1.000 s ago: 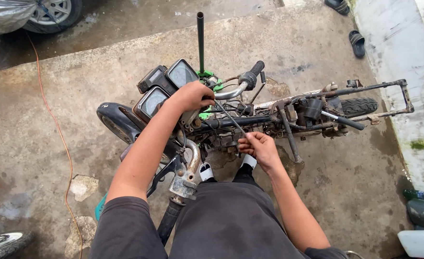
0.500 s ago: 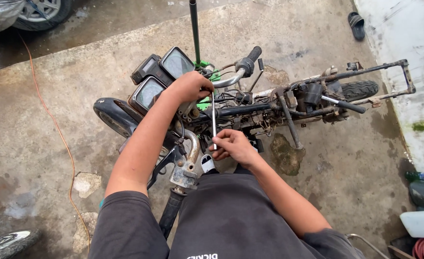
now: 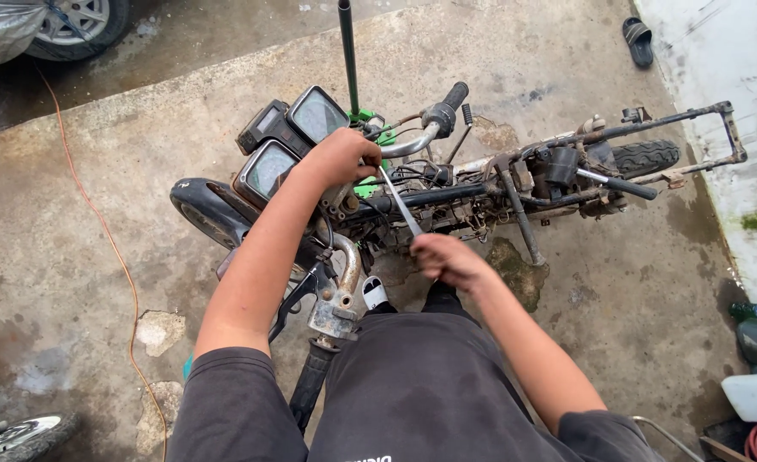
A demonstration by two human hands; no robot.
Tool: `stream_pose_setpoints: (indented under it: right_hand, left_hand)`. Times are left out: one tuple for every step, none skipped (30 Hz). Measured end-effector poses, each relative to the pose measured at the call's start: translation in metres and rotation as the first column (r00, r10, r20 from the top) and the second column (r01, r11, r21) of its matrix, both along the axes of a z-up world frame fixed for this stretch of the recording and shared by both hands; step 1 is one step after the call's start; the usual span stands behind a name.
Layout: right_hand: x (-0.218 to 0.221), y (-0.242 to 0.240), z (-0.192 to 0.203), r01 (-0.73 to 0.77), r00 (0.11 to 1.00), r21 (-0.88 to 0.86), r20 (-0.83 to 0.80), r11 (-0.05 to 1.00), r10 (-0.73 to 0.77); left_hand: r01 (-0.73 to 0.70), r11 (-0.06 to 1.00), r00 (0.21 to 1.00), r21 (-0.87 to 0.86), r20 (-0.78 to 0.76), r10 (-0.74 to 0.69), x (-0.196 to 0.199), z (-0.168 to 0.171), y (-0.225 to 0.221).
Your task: Repairing a motorcycle by loosening and adjusting bolts on the front assembly and handlebars using a wrench and hammer
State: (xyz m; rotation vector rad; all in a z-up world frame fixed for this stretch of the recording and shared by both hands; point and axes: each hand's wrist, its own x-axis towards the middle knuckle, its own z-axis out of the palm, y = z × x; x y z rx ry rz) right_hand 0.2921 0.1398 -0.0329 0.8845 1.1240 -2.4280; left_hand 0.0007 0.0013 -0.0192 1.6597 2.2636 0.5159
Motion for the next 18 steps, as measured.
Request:
stream_pose_setpoints:
  right_hand:
    - [-0.006, 0.016, -0.020, -0.002, 1.000, 0.000, -0.003, 1.000, 0.002]
    - [-0.009, 0.032, -0.041, 0.139, 0.990, -0.008, -0.001, 0.990, -0.139]
    - [-0.011, 0.047, -0.061, 0.278, 0.961, -0.014, 0.002, 0.960, -0.278]
    - [-0.029, 0.052, -0.062, 0.281, 0.960, -0.015, 0.000, 0.960, -0.281]
    - [-0.047, 0.058, -0.063, 0.389, 0.921, -0.087, 0.011, 0.917, -0.389]
    - [-0.063, 0.063, -0.064, 0.487, 0.872, -0.155, 0.034, 0.859, -0.488]
    - [-0.083, 0.067, -0.077, 0.488, 0.872, -0.154, 0.036, 0.859, -0.488]
    - [-0.106, 0.074, -0.088, 0.515, 0.855, -0.139, 0.014, 0.846, -0.519]
    - [-0.129, 0.081, -0.098, 0.543, 0.836, -0.125, -0.008, 0.830, -0.548]
    - [-0.144, 0.087, -0.109, 0.542, 0.837, -0.122, -0.014, 0.832, -0.547]
    - [-0.159, 0.092, -0.119, 0.590, 0.805, -0.121, 0.015, 0.798, -0.593]
    - [-0.177, 0.094, -0.130, 0.635, 0.772, -0.120, 0.045, 0.763, -0.634]
    - [-0.173, 0.089, -0.106, 0.631, 0.775, -0.121, 0.039, 0.766, -0.631]
    - [-0.167, 0.082, -0.084, 0.633, 0.774, -0.067, 0.048, 0.771, -0.631]
    - [-0.162, 0.075, -0.062, 0.634, 0.773, -0.013, 0.057, 0.773, -0.632]
    - [-0.166, 0.081, -0.080, 0.627, 0.778, -0.015, 0.056, 0.778, -0.626]
    - [-0.169, 0.088, -0.098, 0.612, 0.790, -0.014, 0.067, 0.791, -0.610]
    - [-0.169, 0.099, -0.114, 0.607, 0.793, -0.012, 0.074, 0.795, -0.604]
  left_hand:
    - [-0.002, 1.000, 1.000, 0.000, -0.003, 0.002, -0.003, 0.000, 0.000]
    - [0.001, 1.000, 1.000, 0.012, 0.009, -0.001, -0.003, -0.003, 0.001]
    - [0.004, 1.000, 1.000, 0.023, 0.020, -0.004, -0.003, -0.005, 0.002]
    - [0.007, 1.000, 1.000, 0.023, 0.017, -0.008, -0.005, -0.004, 0.003]
    - [0.014, 1.000, 1.000, 0.022, 0.006, -0.014, -0.007, -0.003, 0.004]
    - [0.018, 1.000, 1.000, 0.021, -0.001, -0.017, -0.006, -0.004, 0.003]
    - [0.017, 1.000, 1.000, 0.021, 0.001, -0.017, -0.002, -0.003, 0.001]
    - [0.021, 0.999, 1.000, 0.029, -0.005, -0.020, -0.002, 0.001, 0.001]
    - [0.024, 0.999, 1.000, 0.037, -0.011, -0.023, -0.001, 0.004, 0.001]
    - [0.023, 0.999, 1.000, 0.042, -0.015, -0.022, -0.001, 0.003, 0.002]
    - [0.031, 0.998, 0.999, 0.046, -0.026, -0.030, -0.001, 0.003, 0.003]
    - [0.037, 0.998, 0.999, 0.047, -0.039, -0.035, -0.002, 0.002, 0.001]
    - [0.033, 0.998, 0.999, 0.050, -0.044, -0.030, -0.002, 0.004, 0.002]
    - [0.072, 0.994, 0.995, 0.079, -0.078, -0.066, -0.001, 0.005, 0.001]
    - [0.112, 0.988, 0.989, 0.106, -0.113, -0.100, -0.001, 0.005, 0.001]
    - [0.104, 0.989, 0.989, 0.105, -0.115, -0.092, -0.002, 0.003, -0.001]
    - [0.114, 0.985, 0.989, 0.127, -0.110, -0.100, -0.003, 0.001, -0.001]
    - [0.138, 0.979, 0.987, 0.150, -0.106, -0.123, -0.004, 0.000, 0.003]
